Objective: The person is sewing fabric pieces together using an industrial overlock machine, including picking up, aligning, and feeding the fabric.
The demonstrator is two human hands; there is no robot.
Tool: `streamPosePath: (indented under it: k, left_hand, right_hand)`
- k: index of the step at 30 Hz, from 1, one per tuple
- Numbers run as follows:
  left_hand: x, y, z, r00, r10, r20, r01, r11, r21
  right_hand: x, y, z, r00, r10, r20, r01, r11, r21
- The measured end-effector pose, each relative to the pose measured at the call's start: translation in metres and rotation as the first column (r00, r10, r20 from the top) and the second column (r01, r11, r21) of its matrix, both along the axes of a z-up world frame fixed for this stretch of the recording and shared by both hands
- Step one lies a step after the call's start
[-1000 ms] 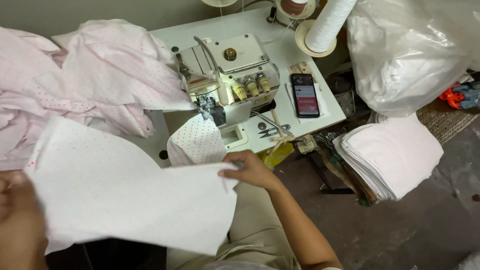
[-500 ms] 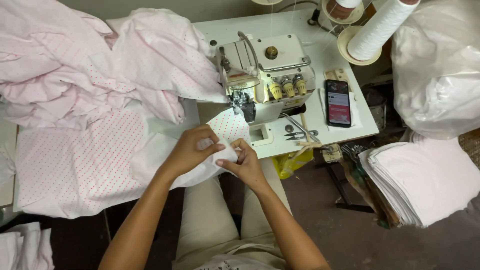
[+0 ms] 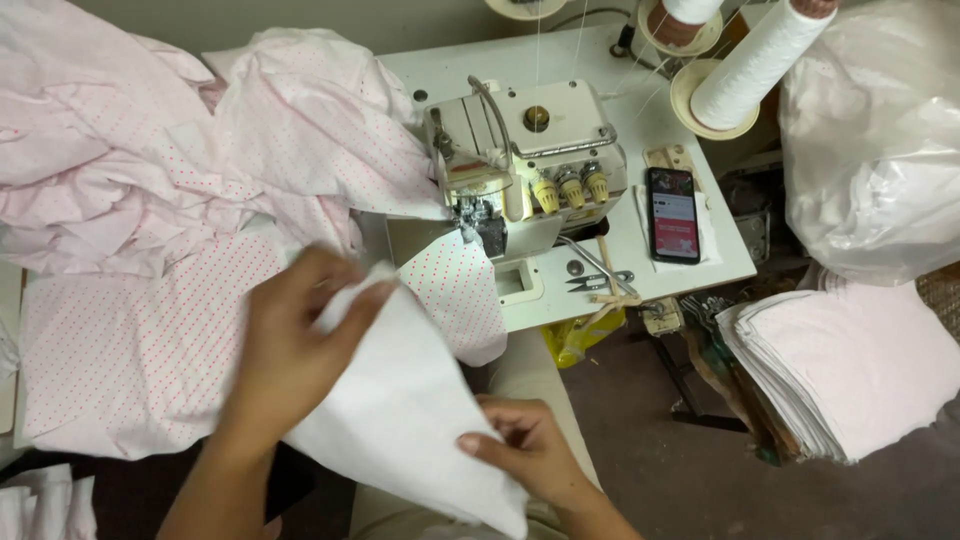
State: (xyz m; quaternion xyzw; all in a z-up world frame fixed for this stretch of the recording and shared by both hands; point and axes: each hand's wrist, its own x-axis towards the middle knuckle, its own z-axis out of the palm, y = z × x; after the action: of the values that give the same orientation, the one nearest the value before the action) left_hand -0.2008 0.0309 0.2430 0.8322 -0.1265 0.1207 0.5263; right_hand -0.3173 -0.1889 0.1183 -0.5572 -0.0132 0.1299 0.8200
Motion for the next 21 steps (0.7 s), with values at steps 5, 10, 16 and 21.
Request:
streamPosePath:
  k: [5, 10, 16, 21]
  left_hand:
    - [0.093, -0.055, -0.117, 0.969, -0.068, -0.236, 0.121, 0.968, 0.218]
    - [0.104, -0.072, -0.174, 0.998, 0.004, -0.062, 0.024, 0.897, 0.442]
    - [0.081, -0.064, -0.172, 0.978, -0.034, -0.208, 0.104, 0.937, 0.334]
    - [0.029, -0.024, -0.156, 0.993, -0.086, -0.079, 0.095, 0.988, 0.123]
  right_hand:
    - [0.044, -0.017, -0.044, 0.975, -0.18, 0.133, 0.222, 0.843, -0.49]
    - [0.093, -0.025, -0.109, 0.947, -0.112, 0.302, 0.311, 0.561, -0.767]
    - [0.106, -0.036, -0.127, 0.938, -0.051, 0.344, 0.287, 0.669, -0.685]
    - [0.062, -0.036, -0.147, 0.963, 0.135, 0.232, 0.059, 0.736, -0.674]
